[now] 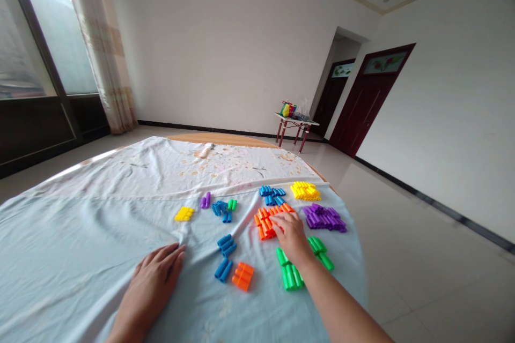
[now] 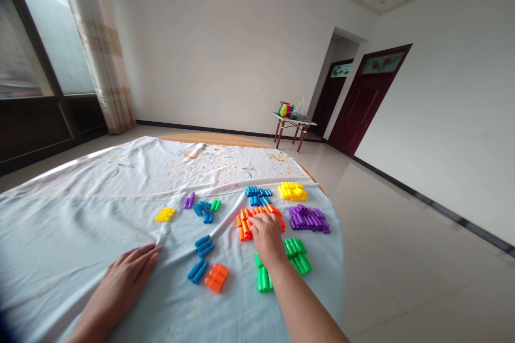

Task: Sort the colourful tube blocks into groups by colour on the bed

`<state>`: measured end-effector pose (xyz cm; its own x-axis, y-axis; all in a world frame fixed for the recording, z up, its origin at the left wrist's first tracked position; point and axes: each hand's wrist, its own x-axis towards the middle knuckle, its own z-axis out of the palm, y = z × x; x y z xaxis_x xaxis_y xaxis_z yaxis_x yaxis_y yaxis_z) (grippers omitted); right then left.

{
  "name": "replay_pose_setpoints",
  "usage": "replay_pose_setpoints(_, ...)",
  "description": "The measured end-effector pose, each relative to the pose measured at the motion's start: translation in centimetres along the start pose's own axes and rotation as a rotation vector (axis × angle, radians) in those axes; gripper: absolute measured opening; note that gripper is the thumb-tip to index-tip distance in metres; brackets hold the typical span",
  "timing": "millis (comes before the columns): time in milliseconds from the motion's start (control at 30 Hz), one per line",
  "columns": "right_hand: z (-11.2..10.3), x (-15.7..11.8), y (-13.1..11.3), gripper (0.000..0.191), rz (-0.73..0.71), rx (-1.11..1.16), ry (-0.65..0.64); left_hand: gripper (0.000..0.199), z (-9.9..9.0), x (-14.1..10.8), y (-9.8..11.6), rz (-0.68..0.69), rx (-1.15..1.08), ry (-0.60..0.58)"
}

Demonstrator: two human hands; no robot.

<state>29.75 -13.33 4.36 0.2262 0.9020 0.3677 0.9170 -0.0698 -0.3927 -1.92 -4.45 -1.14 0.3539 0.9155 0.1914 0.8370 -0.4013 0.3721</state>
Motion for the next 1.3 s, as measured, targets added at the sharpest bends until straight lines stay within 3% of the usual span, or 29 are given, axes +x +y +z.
replay_pose_setpoints(167,1.4,-4.4,-5.1,0.027,-0.11,0.287,-0.082,0.045,-0.1,0.1,0.1,0.005,0.005,0.002)
replay_pose_setpoints(267,3.3,-7.1,-6.5,0.04,-0.089,0.37,-0.162,0.044,-0.2,0.1,0.1,0.011,0.007,0.008)
replay_pose_setpoints(367,4.7,-8.4,-6.3,0.062,-0.059,0.393,-0.179,0.045,-0.1,0.1,-0.1,0.017,0.01,0.003)
replay_pose_setpoints(533,5.4,-8.6,-5.5,0.072,-0.052,0.367,-0.165,0.047,0.1,0.0,-0.1,0.007,0.019,-0.02)
replay_pose_setpoints(767,5.4,-8.4,-5.5,0.056,-0.007,0.382,-0.12,0.047,-0.4,-0.2,0.7,0.015,0.008,-0.011)
replay_pose_setpoints(1000,5.3,-8.8,-5.4,0.066,0.032,0.393,-0.142,0.046,-0.6,-0.2,0.8,0.01,-0.001,0.0)
replay_pose_setpoints(1300,5.0,-8.6,-5.0,0.059,-0.041,0.451,-0.132,0.045,0.3,0.5,-0.8,0.02,-0.042,0.024)
